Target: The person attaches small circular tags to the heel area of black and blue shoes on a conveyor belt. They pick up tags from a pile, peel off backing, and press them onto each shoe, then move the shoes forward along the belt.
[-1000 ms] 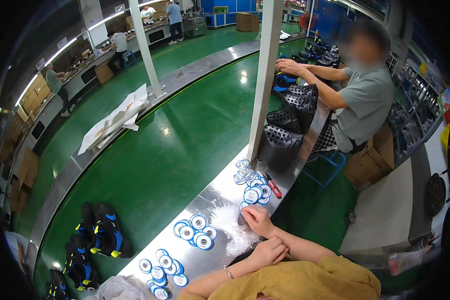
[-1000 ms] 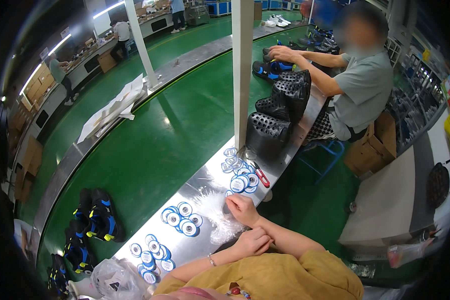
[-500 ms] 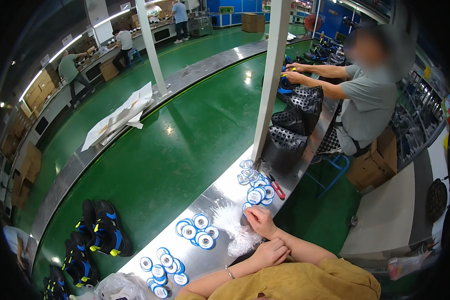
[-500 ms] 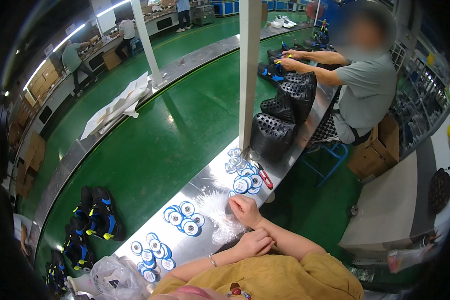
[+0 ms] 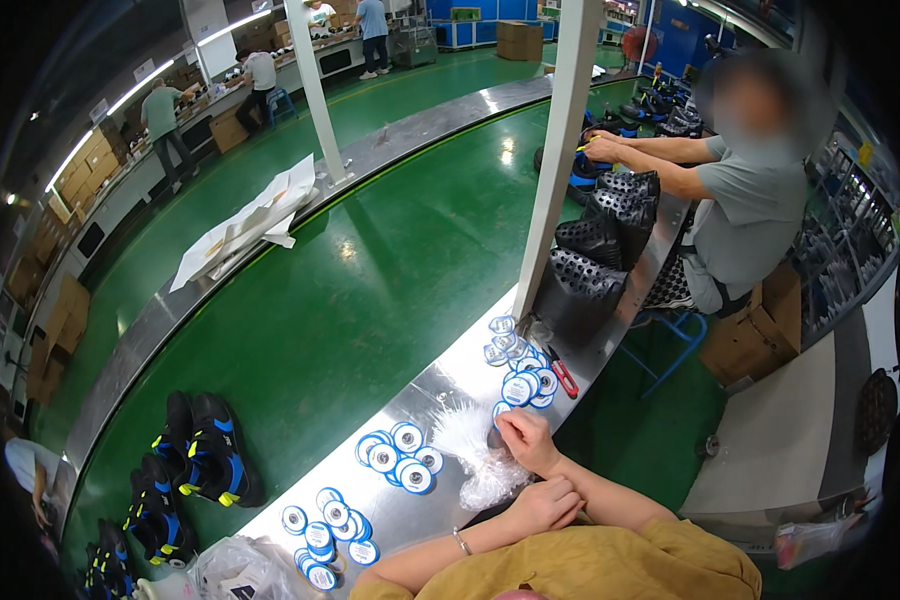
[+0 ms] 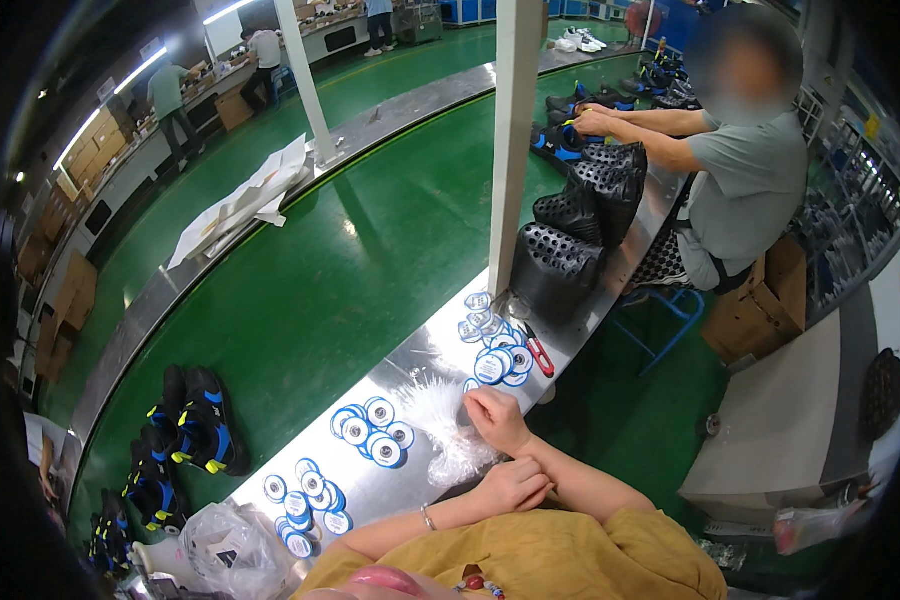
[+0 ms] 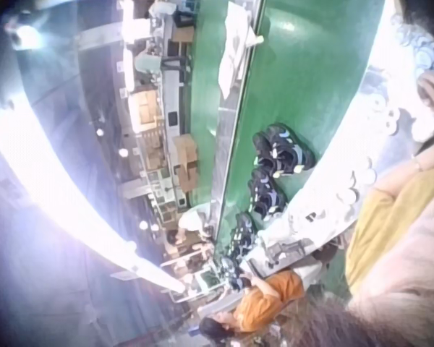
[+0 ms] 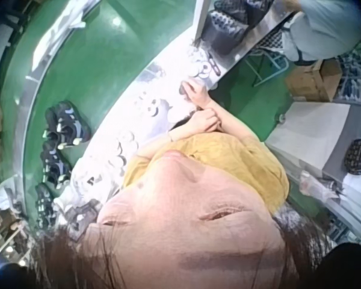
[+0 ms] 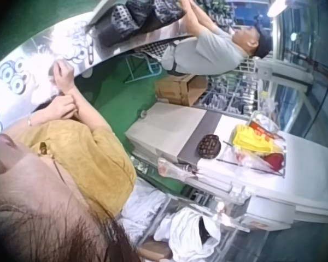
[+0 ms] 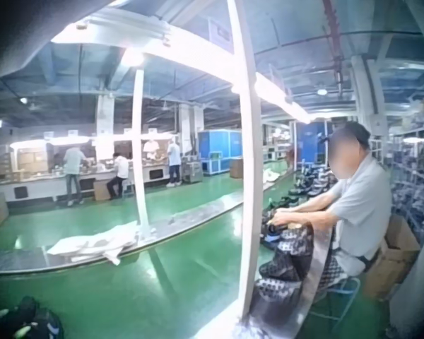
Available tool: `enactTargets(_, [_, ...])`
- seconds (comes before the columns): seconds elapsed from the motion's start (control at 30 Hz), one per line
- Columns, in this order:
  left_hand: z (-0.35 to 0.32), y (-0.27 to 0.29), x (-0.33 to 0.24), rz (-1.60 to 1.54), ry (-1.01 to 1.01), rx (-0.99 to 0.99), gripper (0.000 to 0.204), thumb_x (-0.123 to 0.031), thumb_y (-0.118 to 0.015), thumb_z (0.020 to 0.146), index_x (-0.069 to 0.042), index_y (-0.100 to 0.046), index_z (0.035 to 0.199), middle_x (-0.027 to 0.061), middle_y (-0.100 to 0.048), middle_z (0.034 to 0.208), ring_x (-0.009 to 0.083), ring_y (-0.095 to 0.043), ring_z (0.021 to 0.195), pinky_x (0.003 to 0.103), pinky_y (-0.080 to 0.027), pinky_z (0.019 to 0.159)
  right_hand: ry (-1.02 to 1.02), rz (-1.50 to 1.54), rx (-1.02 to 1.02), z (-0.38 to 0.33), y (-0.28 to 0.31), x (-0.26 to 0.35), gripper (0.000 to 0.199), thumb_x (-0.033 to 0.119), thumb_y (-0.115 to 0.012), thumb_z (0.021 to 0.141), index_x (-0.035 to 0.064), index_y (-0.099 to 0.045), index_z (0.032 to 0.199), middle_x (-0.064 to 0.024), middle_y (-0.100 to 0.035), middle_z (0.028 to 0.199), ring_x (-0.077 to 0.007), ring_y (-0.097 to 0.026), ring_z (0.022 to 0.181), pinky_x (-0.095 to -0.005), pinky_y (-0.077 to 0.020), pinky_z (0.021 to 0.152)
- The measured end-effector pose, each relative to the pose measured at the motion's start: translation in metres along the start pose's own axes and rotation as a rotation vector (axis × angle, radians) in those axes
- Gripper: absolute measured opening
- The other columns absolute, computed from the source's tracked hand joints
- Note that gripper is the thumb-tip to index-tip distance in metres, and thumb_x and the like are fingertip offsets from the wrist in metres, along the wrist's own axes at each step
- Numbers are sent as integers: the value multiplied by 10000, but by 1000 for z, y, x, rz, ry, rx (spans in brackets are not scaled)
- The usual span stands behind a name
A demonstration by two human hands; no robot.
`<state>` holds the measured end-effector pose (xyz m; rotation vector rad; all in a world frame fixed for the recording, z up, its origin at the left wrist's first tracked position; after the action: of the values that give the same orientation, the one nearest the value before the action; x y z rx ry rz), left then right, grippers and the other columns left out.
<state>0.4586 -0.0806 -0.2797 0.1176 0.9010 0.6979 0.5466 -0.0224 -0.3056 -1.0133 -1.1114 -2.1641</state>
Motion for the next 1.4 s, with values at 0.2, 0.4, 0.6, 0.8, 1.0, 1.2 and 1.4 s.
enactTargets(0.2, [0, 0, 2, -18, -1, -7, 125, -80, -693, 801, -52, -573, 780, 80, -510, 753, 235, -559, 675, 324, -477, 560, -4, -4, 3, 2, 0, 1, 39, 23, -628, 863, -13, -614, 870, -138, -596, 734, -293, -585, 607, -349, -442, 536])
enactTargets(0.4, [0, 1, 3, -22, -6, -17, 125, -82, -689, 807, -51, -571, 778, 80, -508, 753, 236, -558, 678, 323, -473, 551, -3, -9, 3, 1, -1, -2, 37, 23, -628, 863, -11, -620, 874, -135, -597, 727, -289, -583, 598, -351, -441, 531])
enactTargets(0.6, [0, 1, 2, -19, -1, -13, 127, -103, -667, 824, -40, -561, 792, 89, -497, 761, 240, -556, 694, 337, -477, 579, 3, -22, 0, 1, -1, -2, 36, 24, -629, 866, -10, -621, 871, -133, -589, 715, -287, -569, 582, -352, -430, 519])
enactTargets(0.8, [-2, -1, 5, -26, -3, -8, 129, -108, -660, 833, -40, -557, 796, 90, -495, 763, 242, -552, 699, 338, -478, 583, 9, -24, 1, 2, -1, -2, 26, 15, -633, 863, -8, -621, 869, -132, -585, 709, -285, -565, 579, -351, -428, 521])
enactTargets(1.0, [-1, 0, 5, -15, -36, -28, 158, -81, -686, 819, -44, -552, 745, 82, -513, 740, 235, -558, 679, 330, -481, 553, 28, -29, -13, 2, -1, -1, 20, 11, -629, 865, -4, -615, 860, -119, -560, 684, -271, -541, 554, -352, -410, 511])
enactTargets(1.2, [-2, -3, 8, 11, -53, -12, 151, -86, -680, 814, -49, -553, 742, 72, -505, 743, 227, -557, 701, 324, -486, 553, 20, -13, -12, 3, -2, -4, 17, 4, -622, 868, -6, -613, 856, -117, -546, 678, -263, -529, 542, -344, -397, 502])
enactTargets(1.4, [-2, -2, 8, 10, -62, -17, 164, -89, -678, 812, -52, -541, 731, 71, -497, 744, 229, -553, 698, 322, -486, 554, 56, -42, -22, 3, -1, -3, 17, -1, -622, 864, -15, -612, 860, -122, -552, 687, -263, -534, 546, -340, -395, 500])
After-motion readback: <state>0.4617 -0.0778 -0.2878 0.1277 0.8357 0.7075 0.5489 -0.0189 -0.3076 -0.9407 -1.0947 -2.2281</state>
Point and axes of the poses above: each hand's wrist, its own z-axis towards the middle knuckle, its own y-axis out of the back of the hand, x = y × z, the point moved 6 cm from there along z, towards the middle knuckle
